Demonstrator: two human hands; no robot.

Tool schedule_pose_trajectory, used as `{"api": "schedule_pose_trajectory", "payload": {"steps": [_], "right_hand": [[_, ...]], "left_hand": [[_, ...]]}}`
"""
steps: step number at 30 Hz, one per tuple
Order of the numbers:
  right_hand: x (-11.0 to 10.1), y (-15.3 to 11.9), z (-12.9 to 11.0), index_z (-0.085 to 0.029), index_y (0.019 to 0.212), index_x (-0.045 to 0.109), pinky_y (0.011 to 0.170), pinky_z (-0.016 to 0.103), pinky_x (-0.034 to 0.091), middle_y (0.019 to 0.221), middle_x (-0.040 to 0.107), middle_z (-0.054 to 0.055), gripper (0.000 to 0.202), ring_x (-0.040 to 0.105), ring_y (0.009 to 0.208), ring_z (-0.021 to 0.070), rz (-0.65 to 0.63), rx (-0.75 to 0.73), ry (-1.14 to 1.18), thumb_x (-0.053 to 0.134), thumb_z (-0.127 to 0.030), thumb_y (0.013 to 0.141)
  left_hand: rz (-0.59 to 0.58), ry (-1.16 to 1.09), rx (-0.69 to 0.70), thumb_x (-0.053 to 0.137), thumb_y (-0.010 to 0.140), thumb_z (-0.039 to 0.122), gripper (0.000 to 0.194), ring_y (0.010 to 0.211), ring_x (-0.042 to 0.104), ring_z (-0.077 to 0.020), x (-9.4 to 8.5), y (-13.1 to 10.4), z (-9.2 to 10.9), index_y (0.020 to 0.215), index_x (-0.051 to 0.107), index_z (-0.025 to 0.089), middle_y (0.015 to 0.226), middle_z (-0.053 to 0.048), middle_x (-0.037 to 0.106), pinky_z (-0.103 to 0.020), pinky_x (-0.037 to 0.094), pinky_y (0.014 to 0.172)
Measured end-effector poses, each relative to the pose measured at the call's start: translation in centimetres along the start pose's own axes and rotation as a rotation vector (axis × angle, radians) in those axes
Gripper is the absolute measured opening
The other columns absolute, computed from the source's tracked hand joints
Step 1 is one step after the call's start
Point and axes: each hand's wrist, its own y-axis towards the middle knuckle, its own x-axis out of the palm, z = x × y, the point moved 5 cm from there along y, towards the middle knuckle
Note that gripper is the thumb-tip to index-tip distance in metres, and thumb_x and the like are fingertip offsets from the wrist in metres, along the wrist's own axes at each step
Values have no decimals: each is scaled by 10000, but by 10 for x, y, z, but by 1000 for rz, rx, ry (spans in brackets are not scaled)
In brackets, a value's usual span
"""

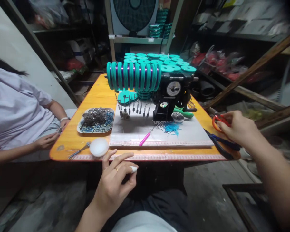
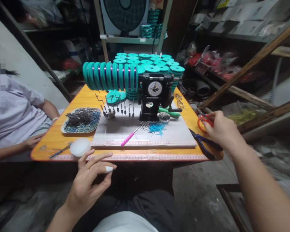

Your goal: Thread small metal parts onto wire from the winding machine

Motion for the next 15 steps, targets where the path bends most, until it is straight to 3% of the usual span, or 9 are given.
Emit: {"api": "schedule_pose_trajectory", "payload": {"steps": [5,7,9,11,12,14,15], "right_hand": [[20,23,-12,-189,832,787,569,303,454,752,764,92,178,676,617,181,-112,-170,116,639,-283,861],[11,27,-22,-212,774,784,585,328,467,766,768,100,124,684,643,207,-41,-195,126,671,-240,814],[-14,29,-43,-198,857,780,681,390,490,872,770,159,131,701,779,271,128,-187,123,661,-200,801],[-52,30,-84,-202,1059,741,853,444,481,993,752,179,243,679,962,299,355,-229,156,587,-211,871],[-76,29,-114,-214,1094,727,908,449,477,1014,751,157,241,671,993,290,521,-355,234,599,-238,891],[-113,32,-181,-218,1225,669,1002,429,449,1148,724,127,300,628,1110,259,637,-638,343,553,-262,952],[-124,39,-214,-191,1261,651,1041,416,418,1191,706,127,322,593,1168,252,606,-734,362,520,-283,982]], "left_hand": [[127,-103,-4,616,817,-43,260,926,707,-190,-15,-13,2,939,563,180,819,-25,741,-481,353,1070],[196,-211,-16,599,814,-64,292,899,704,-190,-21,-20,-2,989,569,168,810,-18,738,-505,386,1064],[254,-329,-16,559,836,-69,312,856,704,-188,-26,-27,-7,1050,567,158,799,-10,730,-528,425,1040],[301,-407,3,522,881,-37,307,791,699,-177,-31,-30,-10,1111,558,163,820,-15,726,-517,491,968],[322,-427,23,508,906,-10,295,751,691,-168,-33,-30,-10,1134,553,172,830,-19,724,-495,526,913],[346,-440,71,492,945,47,261,686,667,-149,-37,-27,-6,1154,549,193,825,-22,715,-436,571,804],[341,-440,100,486,958,71,237,667,654,-144,-38,-23,-2,1148,551,197,813,-25,708,-410,579,762]]}}
